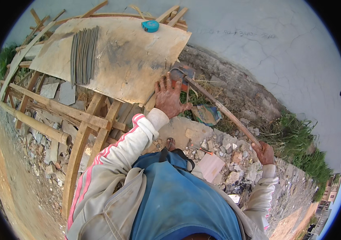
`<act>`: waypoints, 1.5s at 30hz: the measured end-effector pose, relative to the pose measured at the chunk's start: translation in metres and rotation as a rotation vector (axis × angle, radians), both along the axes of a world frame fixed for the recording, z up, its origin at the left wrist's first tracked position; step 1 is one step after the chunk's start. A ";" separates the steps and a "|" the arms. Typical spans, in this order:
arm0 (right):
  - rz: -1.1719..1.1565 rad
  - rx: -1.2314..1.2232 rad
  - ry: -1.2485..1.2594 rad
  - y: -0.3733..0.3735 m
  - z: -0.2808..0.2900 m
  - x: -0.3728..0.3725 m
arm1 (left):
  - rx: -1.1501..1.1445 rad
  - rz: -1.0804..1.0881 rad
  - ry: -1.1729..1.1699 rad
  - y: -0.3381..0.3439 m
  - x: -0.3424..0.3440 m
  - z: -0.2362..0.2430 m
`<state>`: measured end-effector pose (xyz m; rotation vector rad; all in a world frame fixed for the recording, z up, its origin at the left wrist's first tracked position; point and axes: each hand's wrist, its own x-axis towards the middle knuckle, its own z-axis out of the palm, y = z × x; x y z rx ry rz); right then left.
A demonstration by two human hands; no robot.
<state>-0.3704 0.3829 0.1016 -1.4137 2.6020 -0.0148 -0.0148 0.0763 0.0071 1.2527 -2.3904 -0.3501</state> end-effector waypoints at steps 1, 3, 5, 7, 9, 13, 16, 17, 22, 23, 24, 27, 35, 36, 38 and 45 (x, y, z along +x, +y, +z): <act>0.036 -0.060 0.010 -0.002 0.004 -0.002 | 0.006 0.000 -0.003 0.000 0.000 -0.001; 0.026 -0.030 0.036 -0.007 0.008 -0.004 | 0.005 -0.004 -0.003 0.000 0.000 -0.002; 0.017 -0.019 0.049 -0.010 0.008 -0.003 | 0.005 -0.004 0.005 0.000 0.000 -0.003; 0.045 -0.013 0.111 -0.010 0.005 0.001 | 0.011 0.000 0.019 0.000 0.000 -0.004; 0.057 -0.052 0.133 -0.010 0.001 0.006 | -0.026 0.021 0.012 0.001 0.000 -0.004; 0.014 -0.079 0.082 -0.007 0.005 0.015 | -0.063 0.029 0.017 0.002 -0.001 -0.006; -0.028 -0.049 0.078 -0.005 0.008 0.021 | -0.036 -0.002 0.036 0.001 0.000 -0.007; -0.056 -0.057 0.129 -0.002 0.004 0.027 | -0.047 -0.014 0.030 0.001 0.002 -0.008; -0.132 -0.186 0.321 0.018 -0.031 0.069 | -0.080 -0.049 0.024 -0.006 0.009 -0.011; -0.144 -0.190 0.349 0.023 -0.036 0.078 | -0.107 -0.054 0.035 -0.009 0.010 -0.010; -0.154 -0.200 0.381 0.027 -0.040 0.086 | -0.111 -0.066 0.027 -0.012 0.012 -0.009; -0.233 -0.151 0.310 0.033 -0.043 0.095 | -0.081 -0.070 0.015 -0.011 0.017 -0.008; -0.126 -0.149 0.131 0.031 -0.041 0.078 | -0.029 -0.037 -0.138 -0.014 0.016 -0.007; -0.106 -0.166 0.120 0.031 -0.041 0.077 | -0.045 -0.045 -0.110 -0.014 0.017 -0.008; -0.108 -0.175 0.061 0.032 -0.040 0.076 | -0.099 -0.056 -0.059 -0.015 0.017 -0.010; -0.081 -0.192 0.159 0.029 -0.039 0.063 | -0.049 -0.076 -0.102 -0.016 0.017 -0.004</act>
